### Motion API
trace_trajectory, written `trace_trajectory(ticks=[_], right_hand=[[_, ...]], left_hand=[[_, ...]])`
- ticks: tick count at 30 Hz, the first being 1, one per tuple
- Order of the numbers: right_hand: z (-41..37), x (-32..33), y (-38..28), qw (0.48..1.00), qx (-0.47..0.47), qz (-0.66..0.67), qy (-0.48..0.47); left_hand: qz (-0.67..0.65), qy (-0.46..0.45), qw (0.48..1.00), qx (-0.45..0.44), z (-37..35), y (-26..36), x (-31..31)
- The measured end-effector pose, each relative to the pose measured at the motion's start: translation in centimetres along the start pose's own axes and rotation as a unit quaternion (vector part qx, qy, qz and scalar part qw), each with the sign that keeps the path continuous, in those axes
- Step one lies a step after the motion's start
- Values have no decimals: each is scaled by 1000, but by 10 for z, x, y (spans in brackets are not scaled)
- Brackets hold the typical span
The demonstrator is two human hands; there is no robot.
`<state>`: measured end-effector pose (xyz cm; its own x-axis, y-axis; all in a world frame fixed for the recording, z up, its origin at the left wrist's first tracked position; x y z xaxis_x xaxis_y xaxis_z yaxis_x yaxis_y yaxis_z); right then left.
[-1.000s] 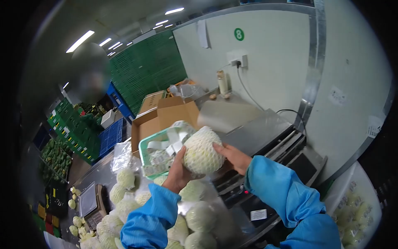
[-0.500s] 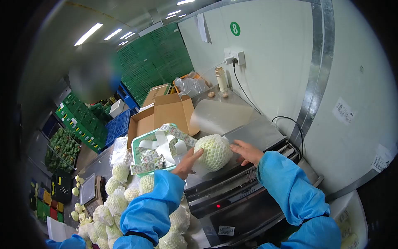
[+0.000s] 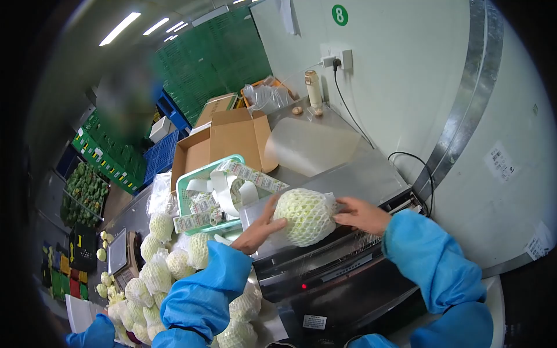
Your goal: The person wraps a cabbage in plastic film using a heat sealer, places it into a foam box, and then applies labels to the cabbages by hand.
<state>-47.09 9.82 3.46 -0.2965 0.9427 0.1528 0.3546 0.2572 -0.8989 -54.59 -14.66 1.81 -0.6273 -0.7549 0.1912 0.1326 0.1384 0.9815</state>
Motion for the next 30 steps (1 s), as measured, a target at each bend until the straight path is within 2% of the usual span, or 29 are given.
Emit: trace_trajectory(ticks=[1,2,3,4,5,6,7,8,9,10,11,12,13,14,16,17,18,19,20,21,22,24,25,26,27,28,29,30], right_hand=[[-3,13,4,994,59,-83,38],[-8,25,10,995,55,-81,36],[-16,33,7,955,152,-254,34],[-25,38,6,875,245,-417,29],[-30,42,7,852,260,-454,5],[-34,47,6,851,260,-456,4],[-40,47,5,784,265,-561,-21],[-44,48,7,702,268,-658,-44],[-45,53,12,670,260,-692,-57],[-47,57,12,669,266,-691,-63],[-50,59,12,645,274,-709,-76],[-48,60,14,620,284,-726,-86],[-46,60,16,622,325,-708,-79],[-40,59,22,621,334,-704,-83],[-22,54,35,691,318,-641,-103],[-18,49,37,760,352,-541,-75],[-19,41,40,758,355,-542,-75],[-13,41,39,910,231,-337,-76],[-9,40,42,988,89,-105,-71],[-8,38,40,998,27,-3,-50],[-8,33,39,998,30,-7,-47],[-8,23,42,975,5,212,-63],[-22,21,38,980,-16,184,-72],[-35,22,37,981,-16,175,-87],[-54,25,29,980,-34,171,-93],[-76,29,16,980,-65,161,-100],[-96,37,1,972,-49,195,-123],[-110,45,-25,971,47,195,-129]], left_hand=[[-3,1,1000,4,-9,3,4],[-16,10,999,40,-23,22,9],[-30,19,997,75,-32,31,15],[-33,18,996,77,-36,31,19],[-29,10,996,84,-38,32,22],[-22,2,996,90,-39,33,21],[-27,54,997,54,-41,31,19],[-25,57,997,52,-44,29,21],[129,66,989,-20,-50,33,28],[279,72,954,-86,-60,35,31],[385,35,907,-169,-74,36,30],[485,-7,839,-249,-88,34,26],[534,-80,795,-277,-102,27,19],[558,-147,771,-270,-111,23,8],[582,-209,749,-238,-115,10,-11],[604,-228,733,-216,-112,5,-17],[606,-226,732,-215,-107,7,-21],[592,-229,741,-219,-101,11,-24],[578,-231,750,-225,-96,14,-27],[560,-231,758,-240,-92,11,-29],[562,-228,757,-244,-90,8,-33],[349,-100,913,-187,-88,1,-35],[235,1,963,-133,-94,-13,-36],[27,58,997,50,-108,-2,-35],[-36,102,993,52,-126,0,-25],[-137,146,980,2,-144,10,-20],[-131,156,979,-22,-155,39,-15],[-135,167,975,-59,-162,66,-6]])
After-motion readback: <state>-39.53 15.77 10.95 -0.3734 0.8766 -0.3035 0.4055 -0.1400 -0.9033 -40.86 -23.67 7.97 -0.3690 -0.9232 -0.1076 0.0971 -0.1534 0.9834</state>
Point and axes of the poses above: each hand's wrist, its own z-axis towards the middle knuckle, its own x-axis out of the back of the hand, y = z × x, the point moved 4 cm from there along z, towards the middle knuckle, and after that the axes turned 7 degrees about -x, right-handed, at the moved point
